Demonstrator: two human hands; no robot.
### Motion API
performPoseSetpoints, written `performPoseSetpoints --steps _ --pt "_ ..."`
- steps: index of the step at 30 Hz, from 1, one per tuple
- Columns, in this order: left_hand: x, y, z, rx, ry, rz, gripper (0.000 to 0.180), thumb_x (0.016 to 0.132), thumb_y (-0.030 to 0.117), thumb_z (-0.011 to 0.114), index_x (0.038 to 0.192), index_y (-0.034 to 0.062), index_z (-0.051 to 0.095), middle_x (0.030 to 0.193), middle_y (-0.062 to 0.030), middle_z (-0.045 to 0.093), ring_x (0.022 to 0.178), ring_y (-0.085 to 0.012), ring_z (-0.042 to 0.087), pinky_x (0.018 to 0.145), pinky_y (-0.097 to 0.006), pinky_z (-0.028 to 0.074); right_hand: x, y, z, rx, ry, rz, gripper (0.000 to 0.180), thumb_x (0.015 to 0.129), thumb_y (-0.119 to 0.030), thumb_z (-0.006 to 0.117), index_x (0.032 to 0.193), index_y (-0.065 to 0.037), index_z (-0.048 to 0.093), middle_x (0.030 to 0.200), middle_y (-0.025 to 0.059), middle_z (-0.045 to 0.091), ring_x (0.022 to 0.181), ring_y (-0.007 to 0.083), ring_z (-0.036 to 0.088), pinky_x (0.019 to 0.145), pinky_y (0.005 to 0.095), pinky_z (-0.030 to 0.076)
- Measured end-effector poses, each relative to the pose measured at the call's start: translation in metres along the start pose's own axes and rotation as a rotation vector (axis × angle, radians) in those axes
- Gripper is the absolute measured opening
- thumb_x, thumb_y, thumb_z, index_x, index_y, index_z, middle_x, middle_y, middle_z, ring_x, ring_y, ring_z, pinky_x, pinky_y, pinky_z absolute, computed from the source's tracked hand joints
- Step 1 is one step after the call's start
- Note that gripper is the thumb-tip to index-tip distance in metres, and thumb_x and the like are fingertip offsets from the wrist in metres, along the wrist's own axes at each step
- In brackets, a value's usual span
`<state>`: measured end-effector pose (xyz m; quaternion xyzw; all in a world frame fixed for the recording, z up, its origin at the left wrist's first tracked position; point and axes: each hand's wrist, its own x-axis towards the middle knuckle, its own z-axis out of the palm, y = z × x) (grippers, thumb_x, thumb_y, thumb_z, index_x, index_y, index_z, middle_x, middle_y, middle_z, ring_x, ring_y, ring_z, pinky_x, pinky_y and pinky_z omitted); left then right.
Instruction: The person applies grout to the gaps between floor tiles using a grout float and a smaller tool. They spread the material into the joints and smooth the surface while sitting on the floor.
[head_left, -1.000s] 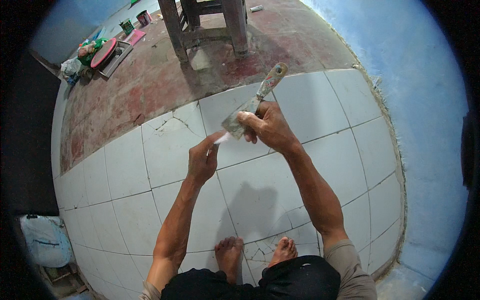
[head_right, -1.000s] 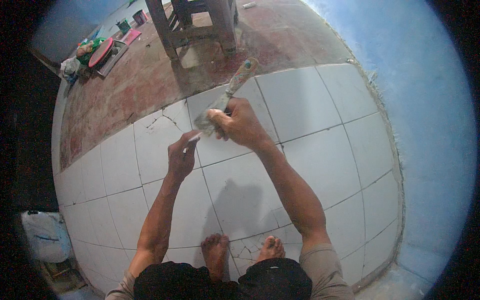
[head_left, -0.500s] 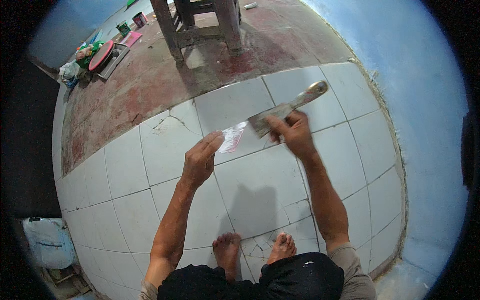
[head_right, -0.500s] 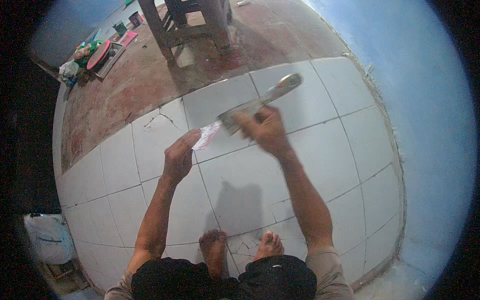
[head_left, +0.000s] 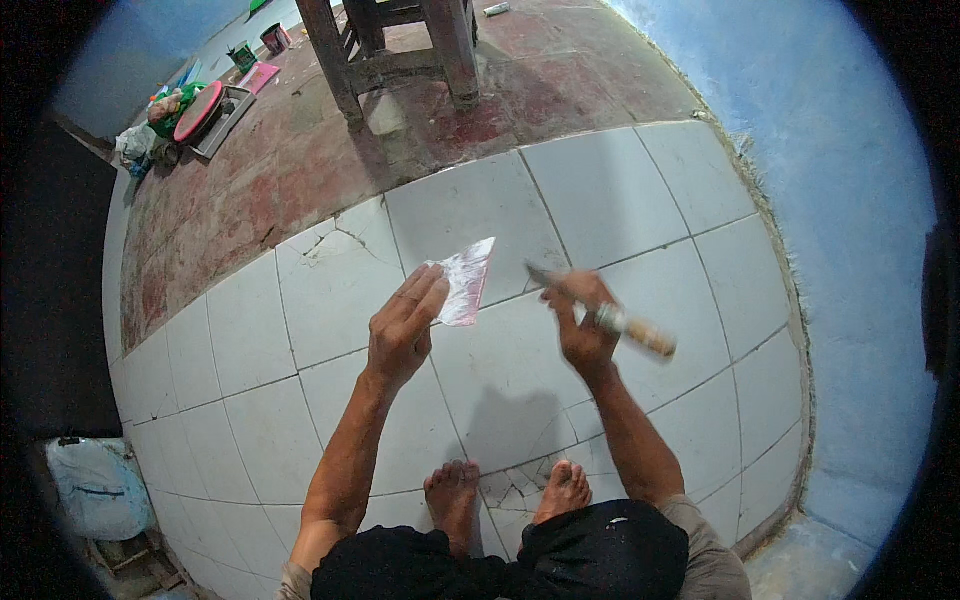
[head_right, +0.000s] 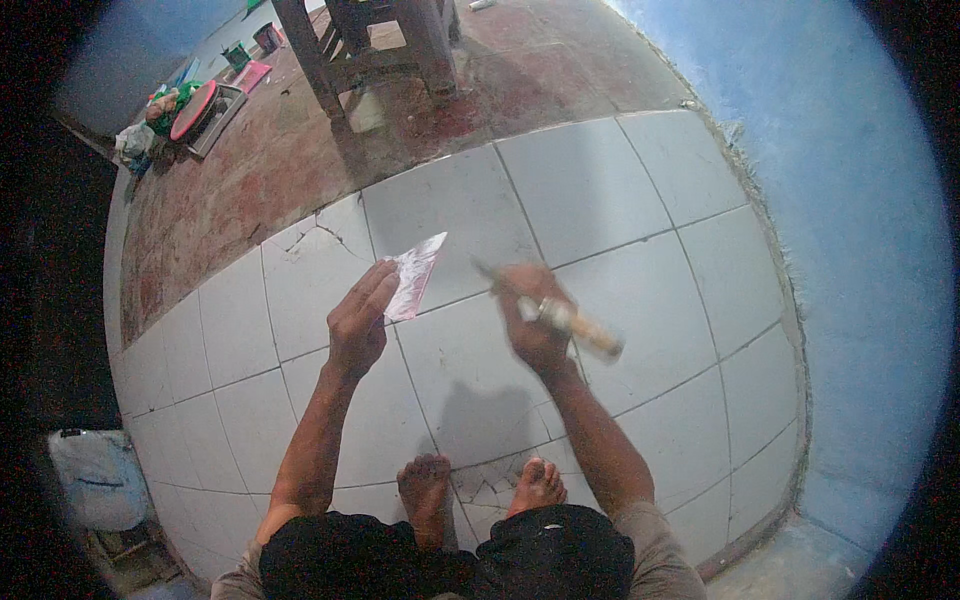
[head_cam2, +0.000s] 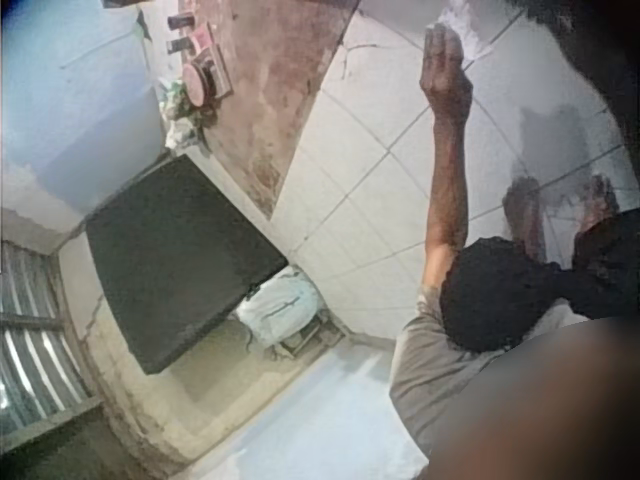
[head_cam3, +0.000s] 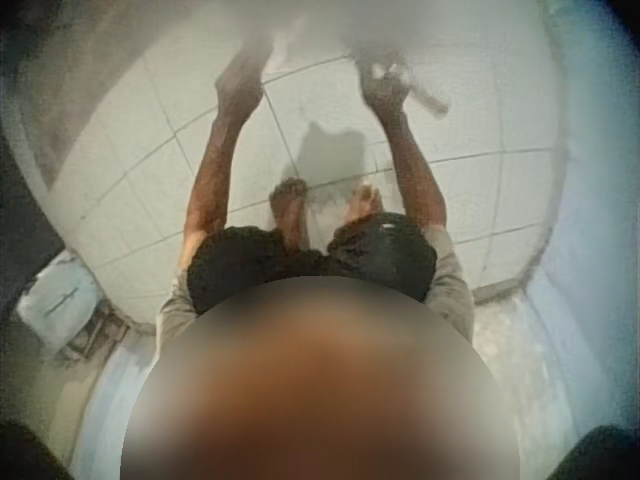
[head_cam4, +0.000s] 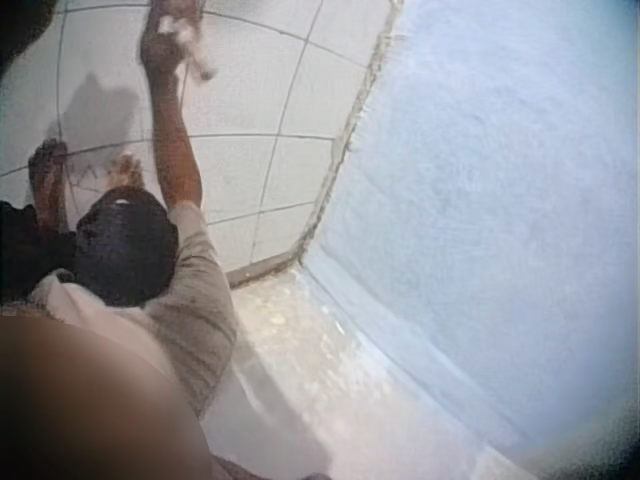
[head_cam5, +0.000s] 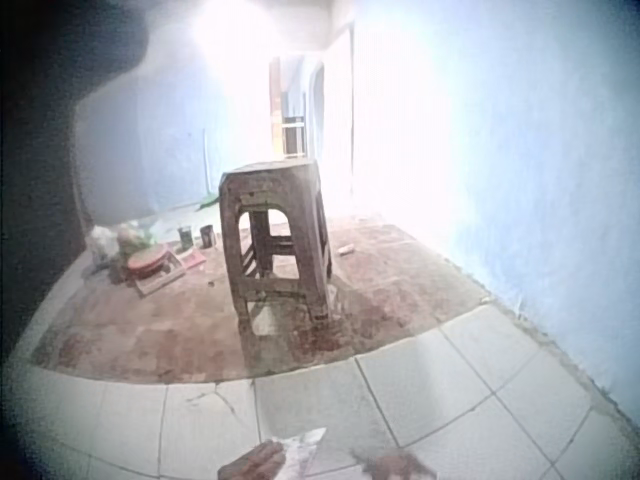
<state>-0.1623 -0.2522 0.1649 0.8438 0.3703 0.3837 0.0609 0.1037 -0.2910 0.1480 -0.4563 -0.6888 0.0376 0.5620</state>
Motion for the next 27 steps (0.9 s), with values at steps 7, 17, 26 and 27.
performPoseSetpoints --steps 7,17,26,27 --pt "0.005 0.018 0.009 -0.015 0.034 0.001 0.036 0.091 -0.005 0.062 0.124 0.0072 0.063 0.126 -0.0178 0.068 0.119 -0.0362 0.065 0.096 -0.043 0.059 0.006 -0.079 0.014 0.093 0.091 -0.075 0.027 0.087 0.004 0.074 0.112 -0.004 0.067 0.095 0.0115 0.071 0.082 0.0206 0.072 0.062 0.0303 0.059" --pt "0.001 0.044 0.023 -0.159 0.106 -0.021 0.024 0.104 0.003 0.048 0.124 0.0005 0.06 0.117 -0.0259 0.07 0.108 -0.037 0.071 0.089 -0.045 0.06 0.013 -0.043 0.017 -0.088 0.048 0.19 0.016 0.095 0.001 0.064 0.111 0.003 0.065 0.092 0.0146 0.071 0.084 0.0225 0.072 0.073 0.0334 0.058" --pt "-0.016 0.053 0.042 -0.868 0.112 -0.561 0.032 0.102 -0.002 0.052 0.134 0.0005 0.054 0.115 -0.0177 0.071 0.105 -0.0255 0.072 0.083 -0.037 0.062 0.004 -0.036 0.019 0.478 0.254 0.578 0.015 0.101 -0.004 0.057 0.111 0.006 0.062 0.096 0.0128 0.069 0.073 0.0132 0.068 0.066 0.0275 0.059" --pt "-0.015 0.053 0.042 -0.905 0.093 -0.578 0.033 0.103 -0.001 0.051 0.135 -0.0003 0.051 0.117 -0.0177 0.069 0.105 -0.0259 0.071 0.085 -0.038 0.062 0.004 -0.038 0.017 0.49 0.256 0.593 0.015 0.101 -0.003 0.057 0.111 0.006 0.062 0.096 0.0128 0.069 0.073 0.0133 0.068 0.066 0.0277 0.058"
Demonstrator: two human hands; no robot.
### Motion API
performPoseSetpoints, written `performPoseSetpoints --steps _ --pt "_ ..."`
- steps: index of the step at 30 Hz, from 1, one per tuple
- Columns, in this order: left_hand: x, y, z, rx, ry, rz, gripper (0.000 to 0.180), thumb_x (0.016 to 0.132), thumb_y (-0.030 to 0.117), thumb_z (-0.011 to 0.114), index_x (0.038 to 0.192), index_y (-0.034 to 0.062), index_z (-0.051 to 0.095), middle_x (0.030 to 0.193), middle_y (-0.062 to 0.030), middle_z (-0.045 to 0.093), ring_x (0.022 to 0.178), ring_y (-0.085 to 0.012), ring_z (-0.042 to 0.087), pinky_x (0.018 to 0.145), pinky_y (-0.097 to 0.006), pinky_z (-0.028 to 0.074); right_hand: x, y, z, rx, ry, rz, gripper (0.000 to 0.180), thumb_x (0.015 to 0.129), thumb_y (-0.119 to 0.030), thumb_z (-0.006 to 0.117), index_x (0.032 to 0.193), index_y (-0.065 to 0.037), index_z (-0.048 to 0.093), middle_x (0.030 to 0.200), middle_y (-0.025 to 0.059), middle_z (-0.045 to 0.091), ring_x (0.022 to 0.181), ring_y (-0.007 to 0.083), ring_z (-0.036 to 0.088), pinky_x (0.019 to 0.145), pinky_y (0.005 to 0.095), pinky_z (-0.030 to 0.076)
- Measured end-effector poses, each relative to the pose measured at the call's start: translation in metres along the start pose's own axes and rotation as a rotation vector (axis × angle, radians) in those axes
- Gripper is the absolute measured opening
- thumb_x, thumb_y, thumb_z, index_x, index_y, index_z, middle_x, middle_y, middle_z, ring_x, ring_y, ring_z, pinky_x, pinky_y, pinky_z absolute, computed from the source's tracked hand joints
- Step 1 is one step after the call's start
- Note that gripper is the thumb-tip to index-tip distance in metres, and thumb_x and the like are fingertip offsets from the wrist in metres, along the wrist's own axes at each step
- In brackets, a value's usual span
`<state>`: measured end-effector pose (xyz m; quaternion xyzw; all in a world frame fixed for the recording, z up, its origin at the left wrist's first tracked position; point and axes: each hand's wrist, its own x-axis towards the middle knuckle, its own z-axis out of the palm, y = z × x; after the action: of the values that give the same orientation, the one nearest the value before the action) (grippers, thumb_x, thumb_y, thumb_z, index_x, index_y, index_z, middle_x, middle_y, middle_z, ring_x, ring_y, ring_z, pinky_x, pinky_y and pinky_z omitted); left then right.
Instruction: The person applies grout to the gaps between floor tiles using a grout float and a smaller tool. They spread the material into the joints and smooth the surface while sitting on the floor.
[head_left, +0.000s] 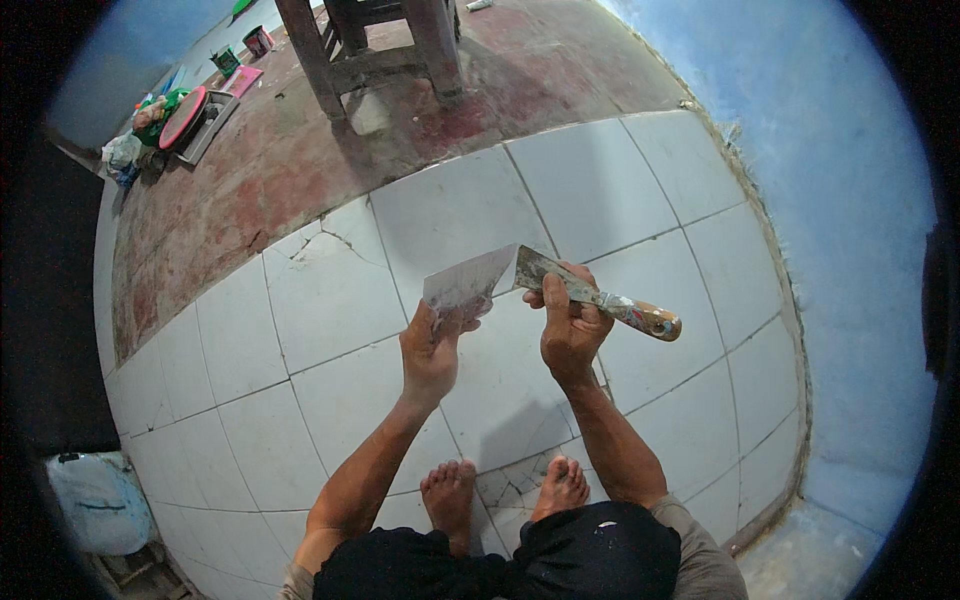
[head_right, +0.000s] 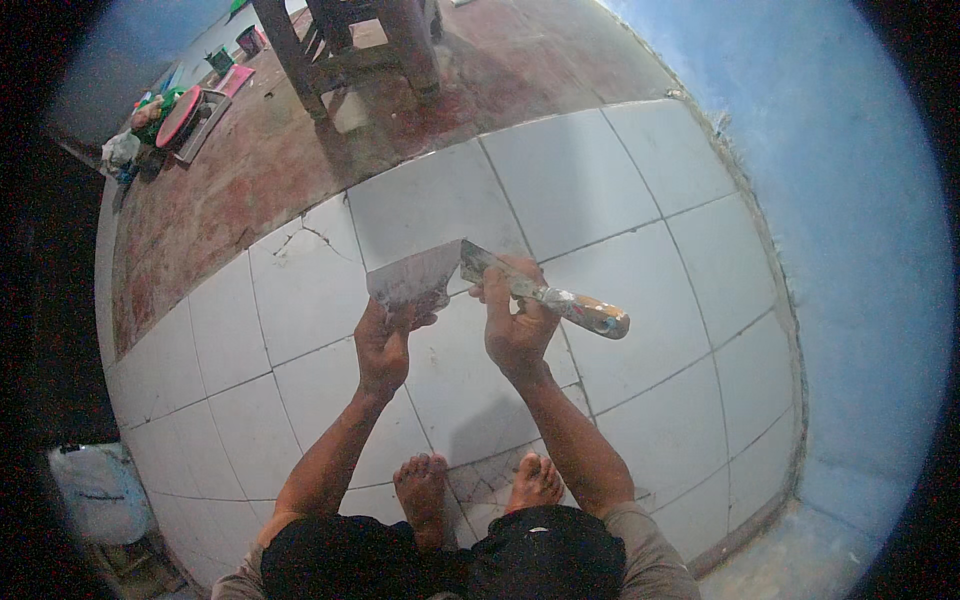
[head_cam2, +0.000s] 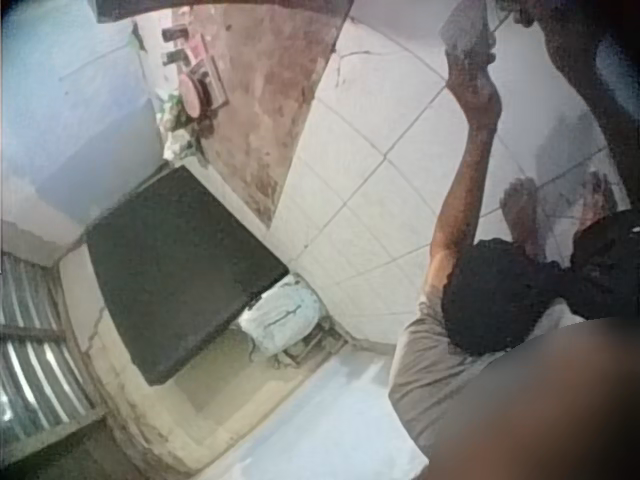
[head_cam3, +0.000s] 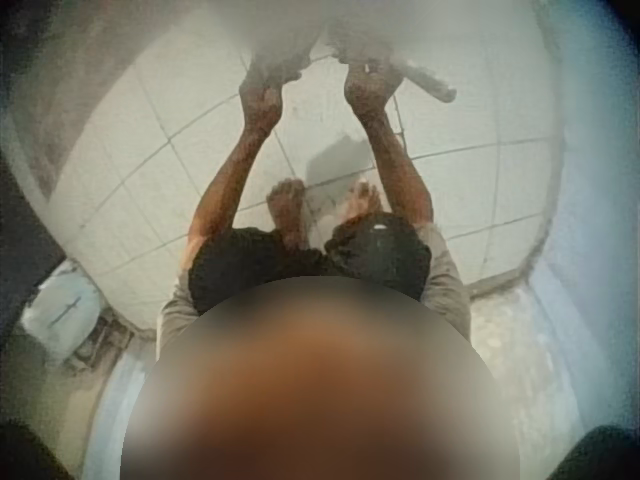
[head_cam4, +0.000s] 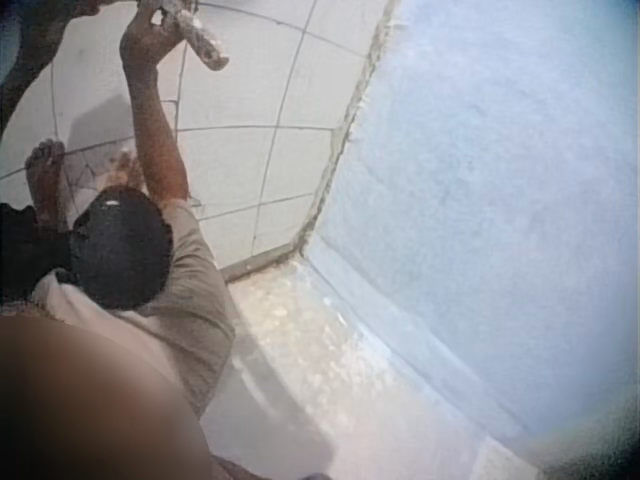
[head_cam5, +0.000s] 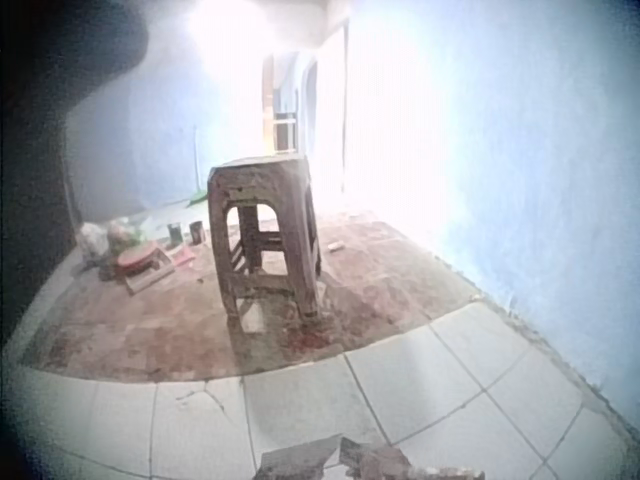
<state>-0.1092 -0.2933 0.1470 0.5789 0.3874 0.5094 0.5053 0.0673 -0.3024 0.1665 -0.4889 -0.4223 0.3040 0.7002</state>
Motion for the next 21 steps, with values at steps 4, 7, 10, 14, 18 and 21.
performPoseSetpoints --steps 4,7,10,14,18,21 --pt "-0.003 0.0 0.0 -0.041 -0.056 -0.095 0.034 0.104 0.001 0.048 0.138 -0.002 0.047 0.123 -0.0181 0.065 0.107 -0.0272 0.069 0.087 -0.04 0.062 -0.004 -0.014 0.008 0.075 -0.004 0.05 0.014 0.1 -0.004 0.058 0.108 0.006 0.063 0.088 0.0119 0.07 0.07 0.0134 0.067 0.062 0.0273 0.056" --pt "-0.008 -0.007 -0.003 -0.067 -0.059 -0.075 0.033 0.104 0.003 0.049 0.137 -0.002 0.047 0.122 -0.0178 0.066 0.107 -0.0276 0.07 0.087 -0.04 0.063 0.002 -0.009 0.011 -0.04 -0.041 0.183 0.013 0.1 -0.007 0.06 0.1 0.005 0.065 0.078 0.0102 0.07 0.065 0.0128 0.066 0.057 0.0265 0.053" --pt "-0.003 -0.006 -0.004 -0.108 -0.018 -0.067 0.034 0.104 0.008 0.052 0.137 -0.0022 0.047 0.12 -0.0173 0.066 0.104 -0.0276 0.07 0.085 -0.04 0.063 0.022 0.06 -0.033 -0.213 0.114 0.416 0.022 0.098 -0.018 0.065 0.092 0.002 0.071 0.069 0.0076 0.07 0.06 0.0116 0.066 0.051 0.0268 0.052" --pt "0.002 0.0 -0.016 -0.151 0.084 -0.313 0.026 0.104 0.006 0.049 0.129 -0.0006 0.053 0.112 -0.0135 0.068 0.096 -0.0217 0.071 0.078 -0.036 0.064 0.008 0.098 -0.132 -0.436 0.221 0.514 0.024 0.098 -0.021 0.067 0.097 0.003 0.071 0.078 0.0063 0.072 0.062 0.0112 0.067 0.049 0.0239 0.051" --pt "-0.009 -0.041 -0.052 -0.105 0.177 -0.371 0.025 0.103 0.011 0.055 0.125 -0.0005 0.054 0.105 -0.0113 0.069 0.087 -0.0187 0.071 0.068 -0.035 0.064 -0.027 0.083 -0.239 -0.461 0.39 0.513 0.025 0.097 -0.022 0.066 0.1 0.003 0.071 0.084 0.0076 0.073 0.066 0.0118 0.07 0.05 0.024 0.052" --pt "-0.013 -0.064 -0.07 -0.03 0.212 -0.463 0.024 0.104 0.019 0.055 0.121 0.0022 0.056 0.102 -0.0089 0.069 0.084 -0.0167 0.07 0.064 -0.032 0.058 -0.06 0.05 -0.312 -0.574 0.541 0.601 0.026 0.097 -0.022 0.066 0.102 0.003 0.071 0.086 0.0078 0.074 0.066 0.0115 0.07 0.05 0.0242 0.052"
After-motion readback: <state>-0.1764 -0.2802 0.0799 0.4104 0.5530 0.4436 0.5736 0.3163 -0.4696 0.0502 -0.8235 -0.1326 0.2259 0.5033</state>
